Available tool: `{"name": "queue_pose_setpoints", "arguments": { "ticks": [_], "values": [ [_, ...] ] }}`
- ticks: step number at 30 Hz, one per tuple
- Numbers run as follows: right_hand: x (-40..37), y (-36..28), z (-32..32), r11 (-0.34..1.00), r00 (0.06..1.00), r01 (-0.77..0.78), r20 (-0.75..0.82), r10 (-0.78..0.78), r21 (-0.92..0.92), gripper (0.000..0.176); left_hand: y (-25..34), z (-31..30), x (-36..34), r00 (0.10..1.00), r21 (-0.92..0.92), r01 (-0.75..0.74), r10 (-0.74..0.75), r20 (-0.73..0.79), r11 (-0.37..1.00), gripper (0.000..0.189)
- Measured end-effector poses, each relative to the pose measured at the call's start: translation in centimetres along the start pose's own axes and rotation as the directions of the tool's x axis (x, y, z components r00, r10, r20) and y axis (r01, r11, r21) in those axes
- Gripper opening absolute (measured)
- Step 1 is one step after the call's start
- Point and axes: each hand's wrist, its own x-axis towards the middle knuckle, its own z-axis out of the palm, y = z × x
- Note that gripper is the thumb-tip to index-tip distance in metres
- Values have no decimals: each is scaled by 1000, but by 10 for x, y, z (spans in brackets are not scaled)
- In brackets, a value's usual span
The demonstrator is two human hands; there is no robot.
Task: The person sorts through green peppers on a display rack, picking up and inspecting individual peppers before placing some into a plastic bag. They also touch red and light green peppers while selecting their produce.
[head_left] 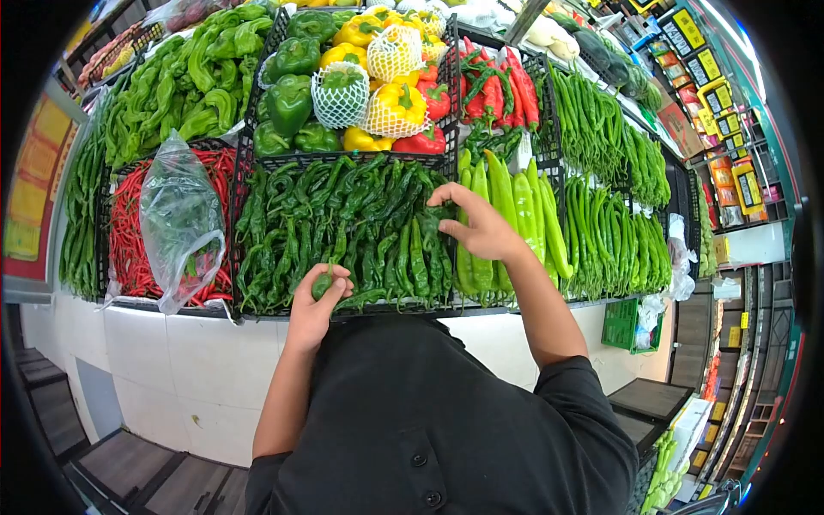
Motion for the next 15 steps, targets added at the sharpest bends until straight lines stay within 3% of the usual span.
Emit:
{"name": "queue_pose_setpoints", "arguments": {
  "ticks": [9,13,15],
  "values": [
    [-13,-1,36,954,954,296,-30,-298,-44,44,2,5,1,1000,20,5,-5,9,1000,10],
    [-9,10,66,867,887,443,-29,-461,-228,43,3,6,2,1000,37,3,-3,8,999,11],
    [-8,7,79,867,913,399,37,-407,-298,42,5,6,1,1000,39,6,-6,-11,999,11]
  ]
}}
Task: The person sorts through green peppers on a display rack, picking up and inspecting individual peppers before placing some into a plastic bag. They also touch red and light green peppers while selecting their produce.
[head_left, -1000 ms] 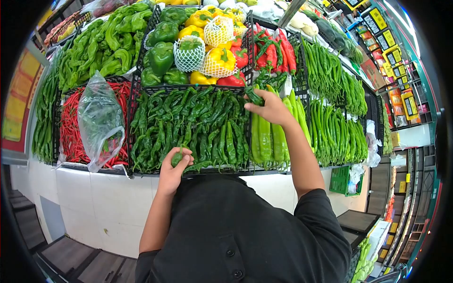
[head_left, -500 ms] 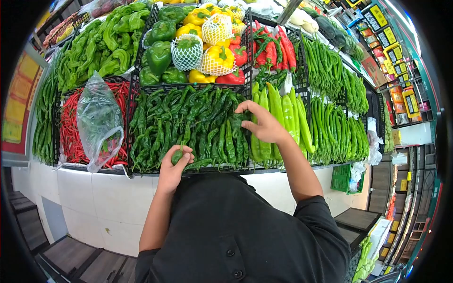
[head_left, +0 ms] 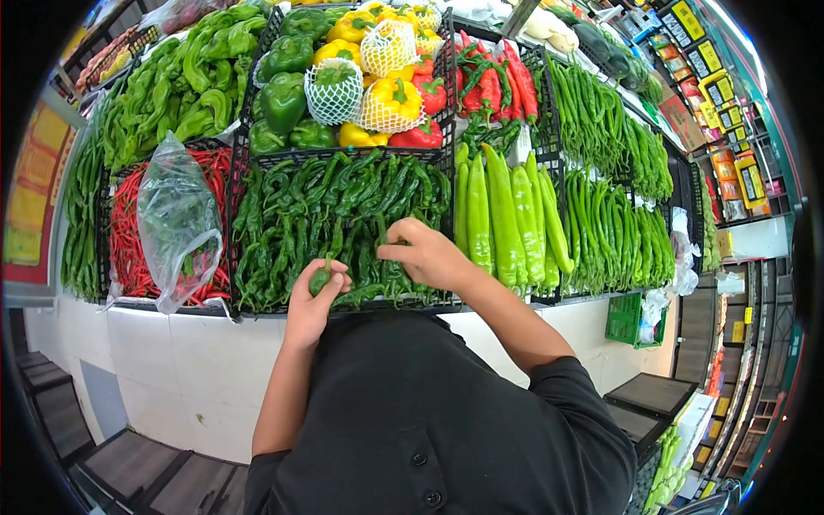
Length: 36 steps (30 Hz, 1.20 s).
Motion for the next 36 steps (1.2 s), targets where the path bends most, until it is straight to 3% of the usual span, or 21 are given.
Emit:
{"name": "queue_pose_setpoints", "arguments": {
  "ticks": [6,12,21,27,31,32,36],
  "values": [
    [0,-2,29,992,992,-36,120,50,-117,37,2,-7,-4,999,-20,-7,7,-45,1000,11],
    [0,-8,17,999,978,-10,209,19,-43,46,1,-8,-4,998,-45,-16,13,-63,999,12],
    [-6,-11,6,997,987,-76,146,72,20,52,8,-6,0,995,-9,-42,41,-95,999,15],
    [0,-31,-2,920,974,-225,45,223,320,44,13,-11,2,990,8,-66,66,-123,998,15],
    [9,-47,10,941,988,-151,35,147,303,38,15,-1,2,996,-35,-54,51,-67,998,14],
    [11,-51,10,953,989,-147,68,134,264,29,14,3,2,997,-70,-49,45,-59,996,15],
    [9,-46,19,909,983,-170,6,182,381,20,14,13,1,998,-132,-48,42,-46,990,19]
  ]
}}
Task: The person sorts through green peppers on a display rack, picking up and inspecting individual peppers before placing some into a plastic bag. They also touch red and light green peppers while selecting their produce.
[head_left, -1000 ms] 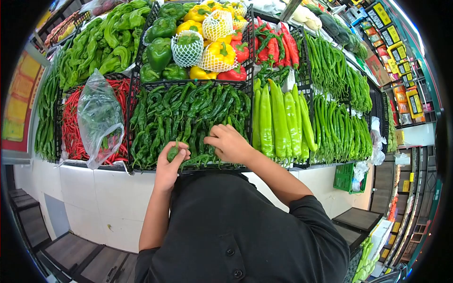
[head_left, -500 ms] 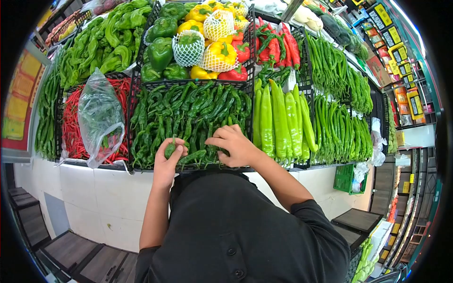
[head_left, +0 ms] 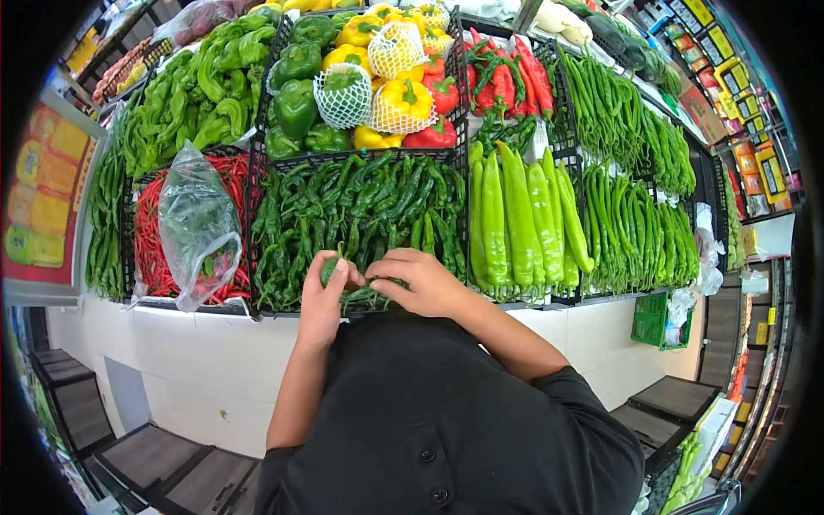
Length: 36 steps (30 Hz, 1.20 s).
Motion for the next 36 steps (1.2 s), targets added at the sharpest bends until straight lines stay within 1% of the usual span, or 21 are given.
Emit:
{"name": "queue_pose_setpoints", "arguments": {
  "ticks": [2,3,4,5,7,8,11,12,15,16,17,18,20,21,23,24,26,29,30,34,36],
  "values": [
    [-2,2,-6,992,995,-65,-64,72,105,20,-4,1,0,1000,11,-24,24,6,1000,20],
    [-4,3,-9,983,990,-96,-92,111,158,20,-6,0,0,1000,29,-3,3,11,1000,21],
    [-4,7,-11,983,983,-87,-145,111,161,18,-9,-2,0,1000,46,18,-18,15,999,21],
    [-3,12,-13,929,964,-159,-152,219,335,18,-12,-3,0,999,61,38,-39,18,997,21],
    [-2,21,-16,718,900,-265,-101,423,644,17,-11,2,0,995,103,64,-71,64,993,19],
    [-1,28,-20,718,912,-212,-129,389,663,20,-12,8,-1,993,108,82,-91,79,991,17],
    [6,27,-24,754,919,-142,-198,341,642,23,-15,16,0,987,86,96,-106,124,992,17],
    [6,27,-23,785,920,-170,-188,343,596,24,-14,19,0,986,61,97,-104,130,993,18],
    [-2,30,-22,844,954,-214,-79,288,492,27,-12,23,1,988,9,79,-79,130,997,22],
    [-3,27,-22,852,949,-240,-73,307,464,20,-16,22,2,989,11,60,-61,136,998,23],
    [0,24,-26,889,942,-258,-106,318,377,18,-18,22,2,989,13,44,-45,143,999,25],
    [5,24,-32,917,934,-277,-142,327,287,17,-17,24,2,989,0,65,-64,133,998,26],
    [23,24,-49,930,900,-351,-235,367,107,16,-13,29,0,987,-22,107,-104,120,994,29],
    [34,27,-58,956,905,-290,-315,286,36,24,-13,29,0,988,-2,110,-109,112,994,31],
    [56,70,-72,938,935,-296,-257,245,-182,28,-14,29,-2,988,40,117,-120,98,992,34],
    [65,83,-77,912,929,-359,-171,328,-199,27,-14,28,-3,986,60,119,-125,108,991,34],
    [87,99,-82,850,877,-465,4,481,-249,26,-13,24,-4,984,100,118,-129,122,988,34],
    [111,102,-82,789,783,-561,149,604,-253,30,-14,18,-7,983,111,111,-125,132,988,35],
    [117,104,-81,792,783,-536,178,596,-293,33,-14,16,-8,985,110,109,-122,120,988,34],
    [129,107,-78,767,742,-547,230,629,-335,30,-18,9,-9,988,122,110,-122,99,986,33],
    [123,108,-74,777,725,-562,282,628,-285,30,-19,6,-10,986,125,117,-130,102,985,32]
  ]
}}
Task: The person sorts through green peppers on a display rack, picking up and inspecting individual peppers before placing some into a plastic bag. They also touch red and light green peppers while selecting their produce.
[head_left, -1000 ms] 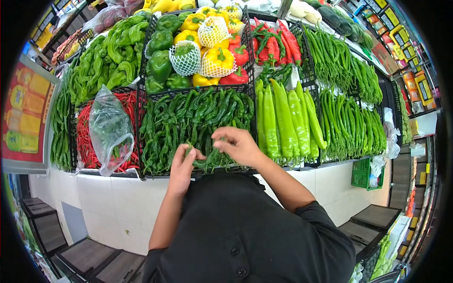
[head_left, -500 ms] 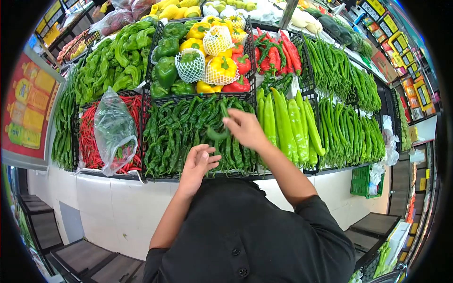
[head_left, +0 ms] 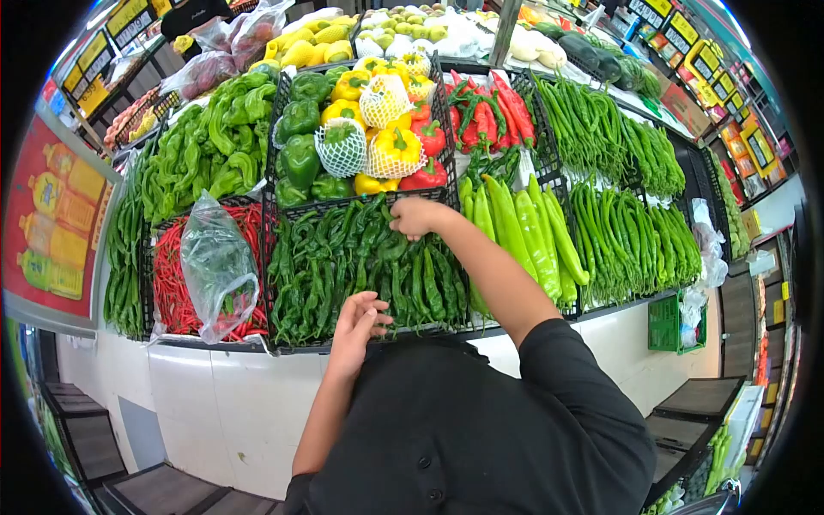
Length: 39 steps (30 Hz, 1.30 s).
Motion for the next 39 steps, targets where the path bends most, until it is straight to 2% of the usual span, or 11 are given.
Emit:
{"name": "queue_pose_setpoints", "arguments": {
  "ticks": [5,9,15,20,23,25,27,30,33,36,39],
  "values": [
    [3,7,6,995,991,-40,-121,51,87,29,-5,-3,1,1000,8,11,-11,18,1000,28],
    [29,21,19,974,904,75,-398,-157,-214,29,-8,-2,2,999,38,23,-24,43,999,28],
    [29,16,41,979,863,26,-489,-125,-204,20,-5,3,0,997,56,34,-38,72,998,26],
    [10,28,36,957,706,244,-647,-288,-159,25,-1,5,-4,999,67,16,-19,45,998,22],
    [-32,36,5,933,753,330,-555,-352,-145,30,-1,5,-7,999,86,20,-23,33,996,21],
    [-56,50,-24,964,770,266,-601,-212,1,33,-3,6,-7,999,95,38,-42,33,995,19],
    [-76,84,-52,963,603,270,-782,-160,11,31,-6,10,-7,997,118,61,-65,33,991,19],
    [-98,141,-92,961,506,154,-854,123,229,34,-6,22,-5,994,157,84,-94,59,984,19],
    [-118,177,-117,919,488,113,-827,279,377,46,-4,40,-2,989,207,102,-122,87,973,19],
    [-119,203,-138,966,484,-21,-842,236,258,57,1,60,0,987,253,97,-125,99,963,20],
    [-108,219,-154,970,563,-107,-791,239,216,61,-1,75,0,988,276,95,-125,94,957,20]
  ]
}}
